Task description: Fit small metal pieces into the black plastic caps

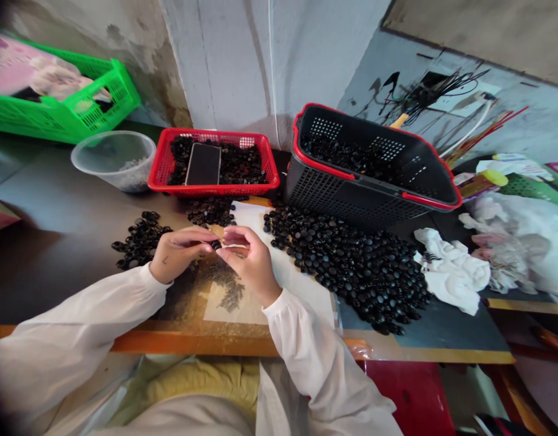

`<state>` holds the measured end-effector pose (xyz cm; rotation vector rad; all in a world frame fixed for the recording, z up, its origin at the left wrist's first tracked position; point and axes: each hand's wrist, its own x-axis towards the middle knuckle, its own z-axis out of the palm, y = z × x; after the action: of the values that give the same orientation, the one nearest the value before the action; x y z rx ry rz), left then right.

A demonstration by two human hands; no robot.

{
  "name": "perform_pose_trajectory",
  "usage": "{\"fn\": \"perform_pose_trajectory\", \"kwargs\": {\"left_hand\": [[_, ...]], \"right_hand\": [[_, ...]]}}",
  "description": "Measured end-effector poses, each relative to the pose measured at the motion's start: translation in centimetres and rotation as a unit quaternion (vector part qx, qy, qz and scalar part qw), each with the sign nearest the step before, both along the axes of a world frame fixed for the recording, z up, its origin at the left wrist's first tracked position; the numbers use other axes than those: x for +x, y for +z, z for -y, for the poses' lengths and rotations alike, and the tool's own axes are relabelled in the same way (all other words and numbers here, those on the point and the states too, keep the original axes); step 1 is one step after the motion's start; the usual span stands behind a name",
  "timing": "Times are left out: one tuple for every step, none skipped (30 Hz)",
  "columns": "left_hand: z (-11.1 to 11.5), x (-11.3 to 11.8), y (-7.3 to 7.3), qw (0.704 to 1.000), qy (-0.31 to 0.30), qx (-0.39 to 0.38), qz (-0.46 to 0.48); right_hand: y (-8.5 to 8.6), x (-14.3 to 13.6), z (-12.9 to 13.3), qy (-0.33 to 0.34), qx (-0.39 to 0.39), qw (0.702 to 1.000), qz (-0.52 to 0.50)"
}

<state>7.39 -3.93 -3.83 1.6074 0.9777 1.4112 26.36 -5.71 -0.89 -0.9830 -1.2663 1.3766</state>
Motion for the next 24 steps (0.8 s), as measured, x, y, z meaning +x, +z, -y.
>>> {"fn": "perform_pose_trajectory", "kwargs": {"left_hand": [[-0.1,0.0,0.0,1.0,-0.003,0.013,0.0],[-0.1,0.0,0.1,1.0,-0.005,0.025,-0.001],[-0.2,0.0,0.1,0.999,-0.006,0.034,-0.002],[-0.2,0.0,0.2,0.999,-0.005,0.04,-0.003],[-0.2,0.0,0.2,0.999,-0.005,0.044,-0.003],[-0.1,0.0,0.2,0.999,-0.006,0.044,-0.003],[-0.1,0.0,0.2,0.999,-0.007,0.044,-0.001],[-0.1,0.0,0.3,0.999,-0.01,0.043,0.002],[0.0,0.0,0.3,0.999,-0.013,0.042,0.006],[0.0,0.1,0.3,0.999,-0.016,0.043,0.012],[0.1,0.1,0.3,0.999,-0.018,0.043,0.019],[0.1,0.1,0.3,0.999,-0.021,0.043,0.024],[0.1,0.2,0.3,0.998,-0.022,0.042,0.028],[0.2,0.2,0.3,0.998,-0.023,0.042,0.03],[0.2,0.2,0.3,0.998,-0.023,0.042,0.031],[0.2,0.3,0.2,0.998,-0.024,0.043,0.029],[0.3,0.3,0.2,0.998,-0.022,0.044,0.025],[0.4,0.3,0.3,0.999,-0.018,0.046,0.021],[0.5,0.4,0.3,0.999,-0.012,0.049,0.017],[0.6,0.4,0.3,0.999,-0.006,0.052,0.012],[0.7,0.4,0.4,0.998,0.001,0.056,0.009],[0.8,0.5,0.4,0.998,0.006,0.059,0.006],[0.9,0.5,0.5,0.998,0.008,0.059,0.002],[1.0,0.6,0.6,0.998,0.009,0.059,-0.004]], "right_hand": [[0.0,0.1,-0.1,0.018,-0.008,1.0,-0.006],[-0.1,0.1,-0.2,0.038,-0.016,0.999,-0.01],[-0.1,0.2,-0.3,0.057,-0.023,0.998,-0.013],[-0.2,0.2,-0.4,0.07,-0.028,0.997,-0.016],[-0.3,0.2,-0.4,0.079,-0.033,0.996,-0.019],[-0.4,0.2,-0.5,0.082,-0.038,0.996,-0.024],[-0.5,0.2,-0.5,0.083,-0.045,0.995,-0.032],[-0.6,0.1,-0.5,0.081,-0.056,0.994,-0.041],[-0.8,0.1,-0.5,0.079,-0.069,0.993,-0.051],[-0.9,0.1,-0.5,0.078,-0.084,0.991,-0.062],[-0.9,0.0,-0.5,0.078,-0.1,0.989,-0.073],[-1.0,0.0,-0.5,0.079,-0.116,0.986,-0.085],[-1.1,-0.1,-0.4,0.08,-0.131,0.984,-0.095],[-1.1,-0.1,-0.4,0.079,-0.144,0.981,-0.106],[-1.2,-0.2,-0.3,0.075,-0.153,0.979,-0.116],[-1.2,-0.3,-0.3,0.07,-0.158,0.977,-0.124],[-1.2,-0.3,-0.3,0.064,-0.161,0.976,-0.132],[-1.3,-0.4,-0.2,0.059,-0.162,0.975,-0.138],[-1.3,-0.5,-0.2,0.056,-0.162,0.975,-0.144],[-1.3,-0.6,-0.2,0.053,-0.161,0.974,-0.149],[-1.3,-0.7,-0.1,0.049,-0.161,0.974,-0.154],[-1.3,-0.8,-0.1,0.044,-0.16,0.974,-0.157],[-1.3,-0.8,-0.1,0.037,-0.158,0.974,-0.159],[-1.3,-0.9,-0.1,0.029,-0.155,0.975,-0.158]]}}
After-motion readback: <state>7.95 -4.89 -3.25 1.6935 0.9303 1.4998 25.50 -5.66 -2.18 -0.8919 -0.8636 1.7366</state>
